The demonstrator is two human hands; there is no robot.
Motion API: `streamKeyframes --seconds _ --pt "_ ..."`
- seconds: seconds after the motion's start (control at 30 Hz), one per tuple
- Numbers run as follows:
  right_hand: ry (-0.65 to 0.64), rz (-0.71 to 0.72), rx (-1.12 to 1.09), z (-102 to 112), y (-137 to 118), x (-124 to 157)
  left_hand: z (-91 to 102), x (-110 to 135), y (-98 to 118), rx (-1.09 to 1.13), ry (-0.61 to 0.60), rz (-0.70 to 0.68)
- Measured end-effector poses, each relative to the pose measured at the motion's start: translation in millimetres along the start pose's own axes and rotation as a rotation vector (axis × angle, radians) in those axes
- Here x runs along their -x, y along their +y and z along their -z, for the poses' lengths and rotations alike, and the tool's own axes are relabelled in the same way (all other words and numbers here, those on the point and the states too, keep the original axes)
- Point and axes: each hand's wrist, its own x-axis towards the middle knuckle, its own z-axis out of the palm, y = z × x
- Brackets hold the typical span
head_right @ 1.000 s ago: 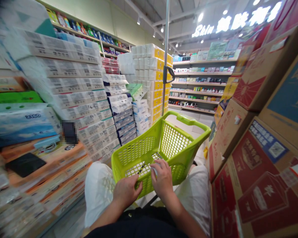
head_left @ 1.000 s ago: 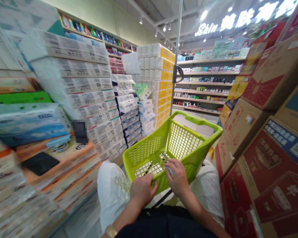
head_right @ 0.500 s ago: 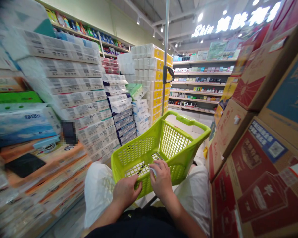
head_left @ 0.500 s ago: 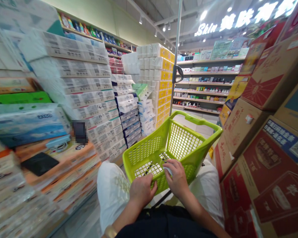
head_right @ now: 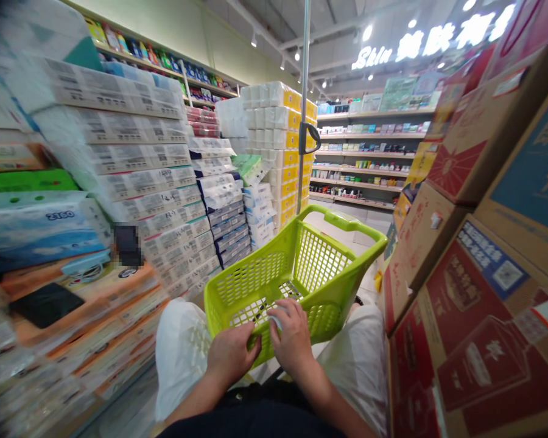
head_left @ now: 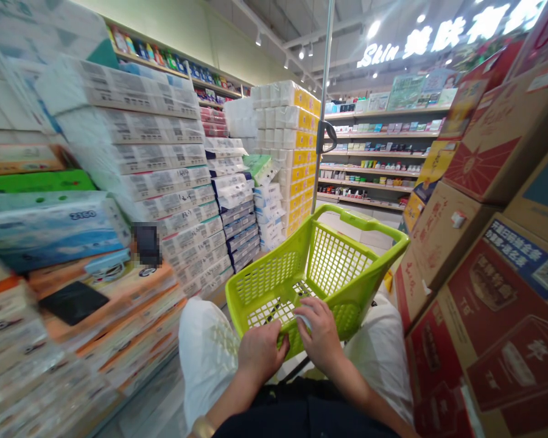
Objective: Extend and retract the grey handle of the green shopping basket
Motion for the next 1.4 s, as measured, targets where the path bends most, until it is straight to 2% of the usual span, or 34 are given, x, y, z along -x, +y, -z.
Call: streamKeyframes --seconds 0.13,0.33,0.53,0.77,1.0,1.23,1.4 --pt "-0.080 0.059 -0.048 -3 -7 2 -0.6 0 -1 0.001 -0.007 -0.006" --pt "-0.026 -0.003 -0.032 1 0 -2 -1.3 0 0 0.005 -0.008 -0.002" --pt "-0.072 0.035 -0.046 -1 -5 -1 -1.1 0 -1 0.004 0.011 -0.012" --pt "0.024 -0.038 0.008 3 7 -5 -1.6 1 0 0.016 0.037 -0.014" --pt "-0.071 0.030 -0.005 -2 0 0 -1.2 1 -1 0.004 0.024 -0.005" --pt "0.002 -0.005 -0.013 1 8 -3 0.8 1 1 0.020 0.004 0.013" --pt "-0.025 0.021 0.003 1 6 -2 1.2 1 0 0.007 0.003 0.007"
